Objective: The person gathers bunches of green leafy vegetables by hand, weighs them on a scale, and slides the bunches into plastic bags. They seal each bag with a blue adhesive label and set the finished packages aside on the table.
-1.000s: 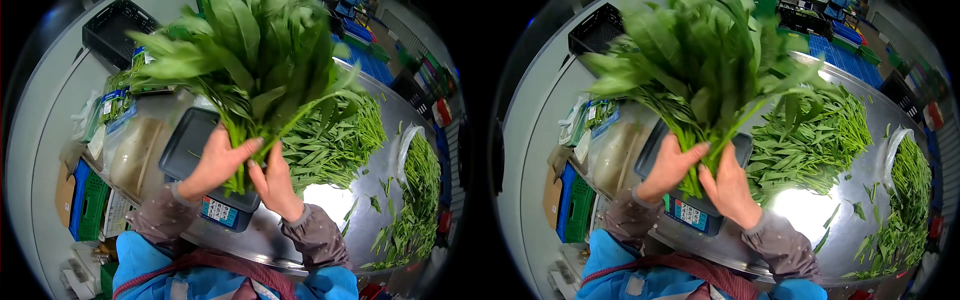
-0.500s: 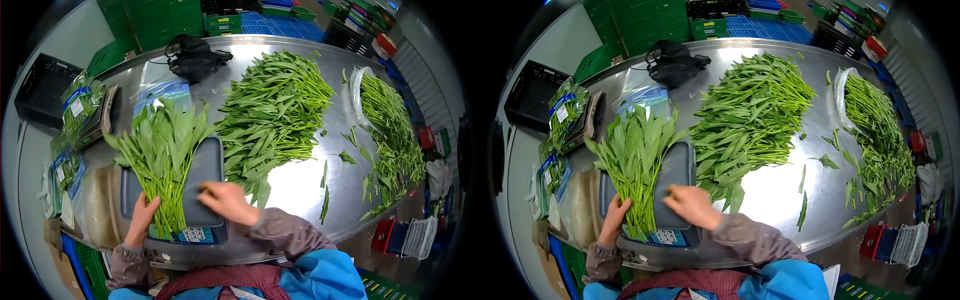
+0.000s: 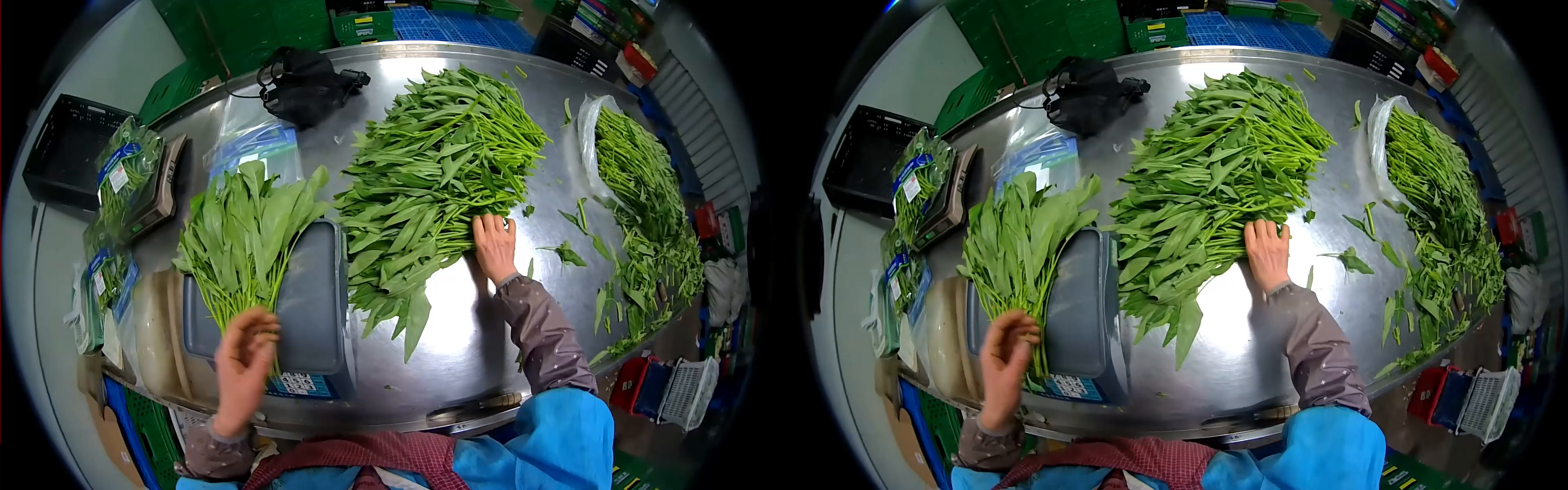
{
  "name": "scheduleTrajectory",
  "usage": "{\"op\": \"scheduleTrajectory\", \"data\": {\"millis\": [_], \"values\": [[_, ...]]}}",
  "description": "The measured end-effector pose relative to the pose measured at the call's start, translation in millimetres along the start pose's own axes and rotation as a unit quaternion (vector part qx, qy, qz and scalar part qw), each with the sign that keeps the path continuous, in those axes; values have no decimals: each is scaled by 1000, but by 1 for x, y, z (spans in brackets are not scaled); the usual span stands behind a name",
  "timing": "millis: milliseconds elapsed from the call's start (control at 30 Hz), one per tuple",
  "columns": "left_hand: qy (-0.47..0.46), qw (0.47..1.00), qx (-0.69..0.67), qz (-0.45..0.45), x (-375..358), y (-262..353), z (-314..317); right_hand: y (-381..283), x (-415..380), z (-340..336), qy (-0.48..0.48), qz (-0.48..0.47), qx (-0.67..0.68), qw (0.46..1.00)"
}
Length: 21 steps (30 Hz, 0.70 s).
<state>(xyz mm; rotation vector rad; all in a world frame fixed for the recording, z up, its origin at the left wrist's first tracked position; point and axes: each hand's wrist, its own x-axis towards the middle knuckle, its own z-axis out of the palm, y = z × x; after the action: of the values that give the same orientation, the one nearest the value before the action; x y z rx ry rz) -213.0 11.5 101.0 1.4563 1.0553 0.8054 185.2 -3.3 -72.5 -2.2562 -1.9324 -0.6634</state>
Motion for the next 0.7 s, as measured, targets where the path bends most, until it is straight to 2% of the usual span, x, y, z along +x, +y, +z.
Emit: {"op": "scheduleTrajectory", "data": {"millis": [67,133,200,233,267,333,400,467,500,567,600,667,700], "values": [[-66,997,-38,-23,-7,-7,35,3,3,-6,-26,-23,33,999],[-145,986,-59,-60,-12,-25,70,5,8,-27,63,-30,77,995],[-208,967,-110,-97,-10,-43,108,1,6,-46,112,-19,105,988],[-220,961,-115,-120,-6,-51,127,-2,-2,-51,91,-13,95,991],[-232,955,-120,-142,1,-61,147,-5,-16,-43,-7,16,70,997],[-232,925,-198,-228,17,-90,186,-9,-33,-44,-98,34,149,983],[-221,876,-271,-331,35,-100,219,-15,-38,-65,-95,35,220,970],[-243,823,-390,-334,52,-119,247,-22,-51,-78,-150,43,275,949],[-215,809,-432,-335,54,-113,253,-26,-59,-80,-180,63,312,931],[-182,817,-444,-320,54,-115,262,-28,-67,-89,-213,79,353,908],[-151,822,-458,-302,51,-117,263,-26,-70,-95,-232,58,375,895],[-133,817,-451,-334,43,-118,255,-15,-70,-113,-260,33,403,877],[-133,819,-452,-327,37,-119,250,-2,-63,-123,-312,-18,370,875]]}}
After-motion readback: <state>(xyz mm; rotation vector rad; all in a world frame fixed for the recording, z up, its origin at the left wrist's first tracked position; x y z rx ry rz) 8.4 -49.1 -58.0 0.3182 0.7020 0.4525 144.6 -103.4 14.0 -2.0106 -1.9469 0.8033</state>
